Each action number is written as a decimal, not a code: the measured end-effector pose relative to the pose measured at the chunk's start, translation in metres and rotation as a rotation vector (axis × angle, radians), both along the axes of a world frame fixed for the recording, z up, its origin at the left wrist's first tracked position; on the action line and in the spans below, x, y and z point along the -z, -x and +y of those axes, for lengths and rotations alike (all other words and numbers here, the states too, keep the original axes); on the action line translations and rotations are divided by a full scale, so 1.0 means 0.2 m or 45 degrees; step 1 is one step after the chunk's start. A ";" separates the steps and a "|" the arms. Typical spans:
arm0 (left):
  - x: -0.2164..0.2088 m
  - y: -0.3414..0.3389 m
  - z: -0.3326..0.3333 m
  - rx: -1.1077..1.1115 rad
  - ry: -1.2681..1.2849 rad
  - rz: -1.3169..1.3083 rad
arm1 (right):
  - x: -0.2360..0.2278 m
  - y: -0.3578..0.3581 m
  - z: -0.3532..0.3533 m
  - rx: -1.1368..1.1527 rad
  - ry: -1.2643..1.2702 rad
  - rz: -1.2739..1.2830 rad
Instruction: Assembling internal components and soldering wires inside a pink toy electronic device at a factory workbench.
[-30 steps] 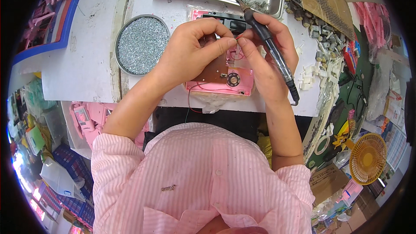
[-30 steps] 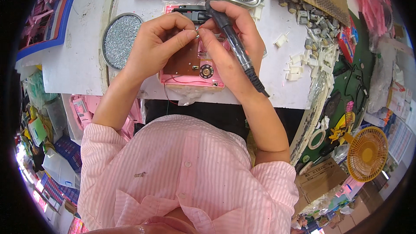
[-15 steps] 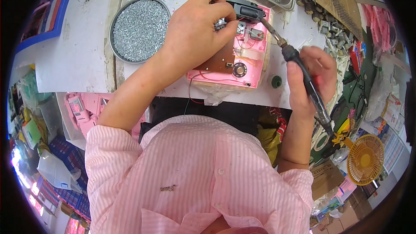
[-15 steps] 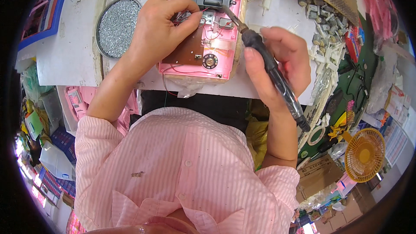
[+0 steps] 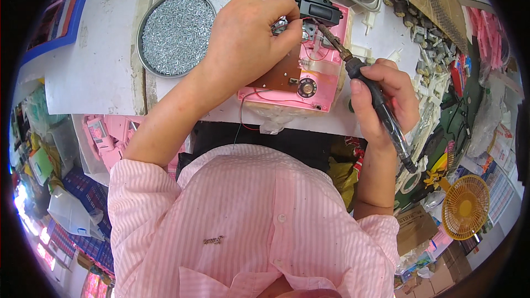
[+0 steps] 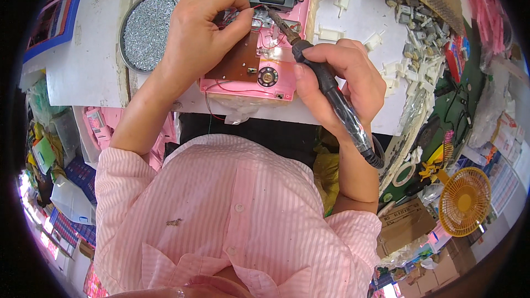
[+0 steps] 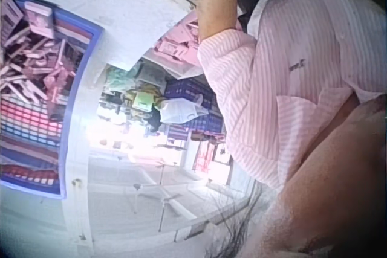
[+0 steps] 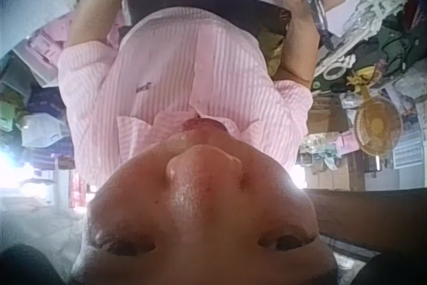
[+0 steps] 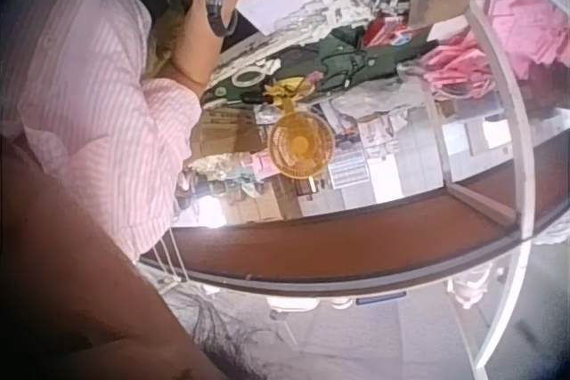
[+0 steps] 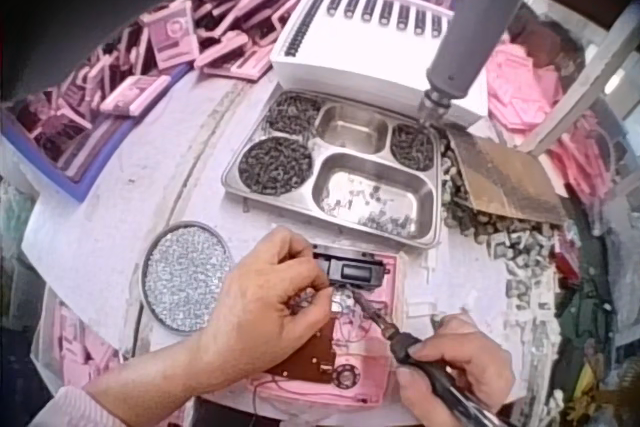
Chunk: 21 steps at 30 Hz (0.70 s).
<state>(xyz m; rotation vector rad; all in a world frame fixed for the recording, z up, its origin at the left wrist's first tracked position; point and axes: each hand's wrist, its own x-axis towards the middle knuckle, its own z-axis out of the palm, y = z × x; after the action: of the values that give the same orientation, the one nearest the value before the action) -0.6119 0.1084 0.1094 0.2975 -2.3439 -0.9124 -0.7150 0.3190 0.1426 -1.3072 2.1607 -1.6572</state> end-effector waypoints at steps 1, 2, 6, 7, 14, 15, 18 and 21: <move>0.00 0.00 0.00 -0.001 0.006 0.005 | 0.00 0.00 0.00 0.007 -0.006 -0.011; 0.00 0.00 0.00 -0.002 0.011 0.011 | 0.00 0.00 0.00 0.014 -0.011 -0.022; 0.00 0.00 0.00 -0.011 -0.001 0.008 | 0.00 -0.01 -0.01 0.039 -0.001 -0.054; 0.00 0.00 0.00 -0.011 -0.004 0.011 | 0.00 0.00 -0.02 0.014 -0.010 -0.013; 0.00 0.00 0.01 -0.024 -0.007 0.027 | -0.01 0.07 -0.03 -0.167 -0.001 0.355; 0.00 0.00 0.01 -0.026 -0.005 0.027 | -0.01 0.08 -0.02 -0.176 -0.004 0.383; 0.00 0.00 0.01 -0.029 0.000 0.027 | 0.01 0.10 0.01 -0.189 0.042 0.303; 0.00 0.00 0.01 -0.029 0.005 0.021 | -0.01 0.08 0.01 -0.154 -0.029 0.224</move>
<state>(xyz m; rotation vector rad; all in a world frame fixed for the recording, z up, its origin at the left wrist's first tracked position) -0.6126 0.1106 0.1100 0.3133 -2.3222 -0.8960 -0.7317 0.3215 0.1442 -1.5977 2.1368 -1.5206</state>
